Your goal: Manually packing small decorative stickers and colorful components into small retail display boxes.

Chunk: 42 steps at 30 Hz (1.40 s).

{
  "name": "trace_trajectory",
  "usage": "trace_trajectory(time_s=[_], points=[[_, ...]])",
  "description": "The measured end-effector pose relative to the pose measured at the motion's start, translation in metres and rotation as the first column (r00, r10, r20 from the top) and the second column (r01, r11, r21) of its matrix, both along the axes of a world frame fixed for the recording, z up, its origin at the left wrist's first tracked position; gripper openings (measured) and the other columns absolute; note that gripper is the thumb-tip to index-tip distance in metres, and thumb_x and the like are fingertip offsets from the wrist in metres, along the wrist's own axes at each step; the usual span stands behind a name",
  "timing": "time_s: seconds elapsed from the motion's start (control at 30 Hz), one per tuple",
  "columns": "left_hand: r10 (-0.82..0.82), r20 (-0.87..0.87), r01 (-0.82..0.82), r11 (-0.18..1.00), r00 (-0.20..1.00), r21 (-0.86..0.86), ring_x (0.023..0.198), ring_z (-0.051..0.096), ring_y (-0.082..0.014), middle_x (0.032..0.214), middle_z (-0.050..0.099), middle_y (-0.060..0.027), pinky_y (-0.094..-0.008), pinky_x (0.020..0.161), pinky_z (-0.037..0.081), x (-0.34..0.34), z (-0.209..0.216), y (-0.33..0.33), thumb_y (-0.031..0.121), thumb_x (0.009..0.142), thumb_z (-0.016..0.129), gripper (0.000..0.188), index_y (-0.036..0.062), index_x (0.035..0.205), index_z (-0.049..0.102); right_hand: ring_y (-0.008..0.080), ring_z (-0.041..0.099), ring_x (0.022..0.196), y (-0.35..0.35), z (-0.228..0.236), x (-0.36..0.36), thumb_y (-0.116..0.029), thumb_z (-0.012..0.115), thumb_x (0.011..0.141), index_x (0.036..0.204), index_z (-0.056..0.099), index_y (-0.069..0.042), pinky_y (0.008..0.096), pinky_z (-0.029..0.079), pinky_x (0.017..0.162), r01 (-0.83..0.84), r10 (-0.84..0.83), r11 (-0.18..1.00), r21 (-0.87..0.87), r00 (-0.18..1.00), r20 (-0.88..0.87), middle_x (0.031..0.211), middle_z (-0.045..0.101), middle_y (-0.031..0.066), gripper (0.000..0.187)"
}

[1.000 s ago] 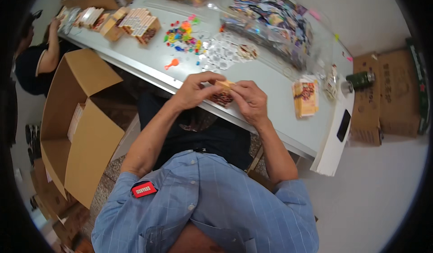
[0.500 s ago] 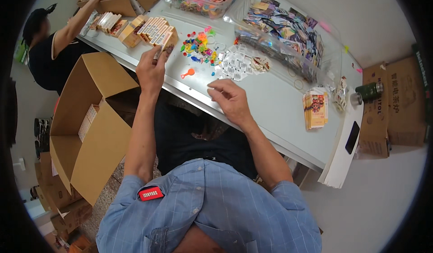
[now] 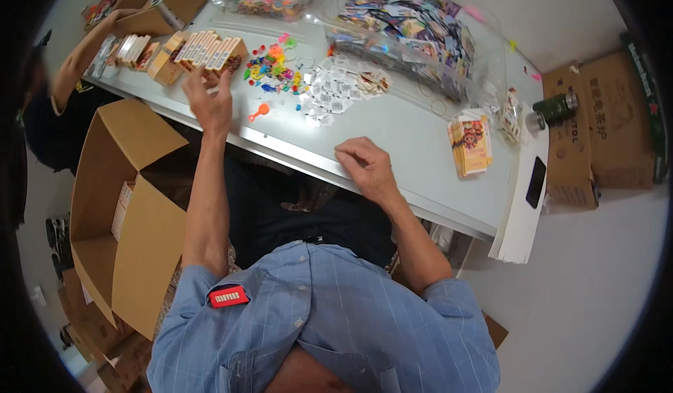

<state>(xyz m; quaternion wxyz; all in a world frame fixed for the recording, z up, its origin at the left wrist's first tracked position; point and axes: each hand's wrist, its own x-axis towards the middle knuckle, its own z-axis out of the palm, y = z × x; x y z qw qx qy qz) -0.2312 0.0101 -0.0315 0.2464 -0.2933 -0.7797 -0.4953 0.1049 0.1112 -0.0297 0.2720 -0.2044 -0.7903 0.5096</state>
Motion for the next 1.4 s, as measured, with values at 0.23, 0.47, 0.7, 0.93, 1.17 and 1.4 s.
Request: trace_trajectory(time_s=[0.23, 0.47, 0.7, 0.93, 1.17, 1.4], points=[[-0.064, -0.149, -0.030, 0.829, 0.987, -0.559, 0.130, 0.051, -0.0442, 0.139, 0.053, -0.0295, -0.0477, 0.108, 0.043, 0.075, -0.014, -0.040, 0.034, 0.093, 0.071, 0.062, -0.0062, 0.136, 0.052, 0.0126, 0.063, 0.085, 0.041, 0.000, 0.017, -0.008, 0.071, 0.092, 0.105, 0.074, 0.000, 0.0249, 0.051, 0.077, 0.313, -0.311, 0.948, -0.052, 0.949, 0.048, 0.099, 0.070, 0.0068, 0.015], [-0.084, 0.172, 0.183, 0.681, 0.982, -0.709, 0.150, 0.015, -0.0523, 0.158, 0.020, -0.0391, -0.0532, 0.124, 0.012, 0.100, -0.022, 0.011, 0.071, 0.092, 0.051, 0.106, -0.0124, 0.153, 0.025, 0.0086, 0.058, 0.088, 0.041, -0.017, 0.007, -0.005, 0.069, 0.094, 0.112, 0.071, 0.001, 0.0223, 0.049, 0.081, 0.379, -0.380, 0.924, -0.047, 0.925, -0.003, 0.104, 0.064, 0.0026, 0.019], [-0.122, 0.172, 0.206, 0.734, 0.977, -0.647, 0.149, 0.018, -0.0505, 0.159, 0.020, -0.0373, -0.0513, 0.124, 0.014, 0.090, -0.022, 0.035, 0.066, 0.097, 0.049, 0.101, -0.0130, 0.153, 0.023, 0.0084, 0.058, 0.084, 0.044, -0.019, 0.011, -0.005, 0.069, 0.094, 0.107, 0.072, 0.002, 0.0218, 0.048, 0.077, 0.401, -0.403, 0.914, -0.055, 0.914, -0.038, 0.102, 0.065, 0.0032, 0.015], [-0.163, 0.232, 0.281, 0.659, 0.959, -0.698, 0.153, 0.010, -0.0483, 0.162, 0.016, -0.0352, -0.0536, 0.125, 0.008, 0.105, -0.018, 0.034, 0.070, 0.096, 0.047, 0.103, -0.0086, 0.156, 0.020, 0.0096, 0.060, 0.085, 0.045, -0.019, 0.007, -0.007, 0.070, 0.093, 0.102, 0.074, 0.000, 0.0228, 0.048, 0.076, 0.387, -0.392, 0.918, -0.092, 0.919, -0.044, 0.098, 0.066, 0.0038, 0.012], [-0.138, 0.168, 0.218, 0.621, 0.976, -0.753, 0.154, 0.007, -0.0465, 0.165, 0.012, -0.0302, -0.0560, 0.124, 0.007, 0.127, -0.015, 0.056, 0.073, 0.092, 0.049, 0.106, -0.0064, 0.157, 0.021, 0.0120, 0.061, 0.083, 0.046, -0.023, 0.010, -0.008, 0.070, 0.093, 0.101, 0.074, 0.000, 0.0246, 0.049, 0.075, 0.406, -0.409, 0.912, -0.056, 0.907, -0.095, 0.095, 0.068, 0.0060, 0.013], [-0.229, 0.039, 0.212, 0.811, 0.973, -0.546, 0.151, 0.019, -0.0449, 0.162, 0.021, -0.0290, -0.0536, 0.123, 0.017, 0.131, -0.015, 0.049, 0.051, 0.097, 0.061, 0.087, -0.0074, 0.153, 0.029, 0.0150, 0.062, 0.075, 0.045, -0.025, 0.007, -0.012, 0.071, 0.092, 0.101, 0.074, -0.001, 0.0279, 0.051, 0.070, 0.455, -0.464, 0.886, -0.090, 0.871, -0.159, 0.092, 0.067, 0.0079, 0.015]])
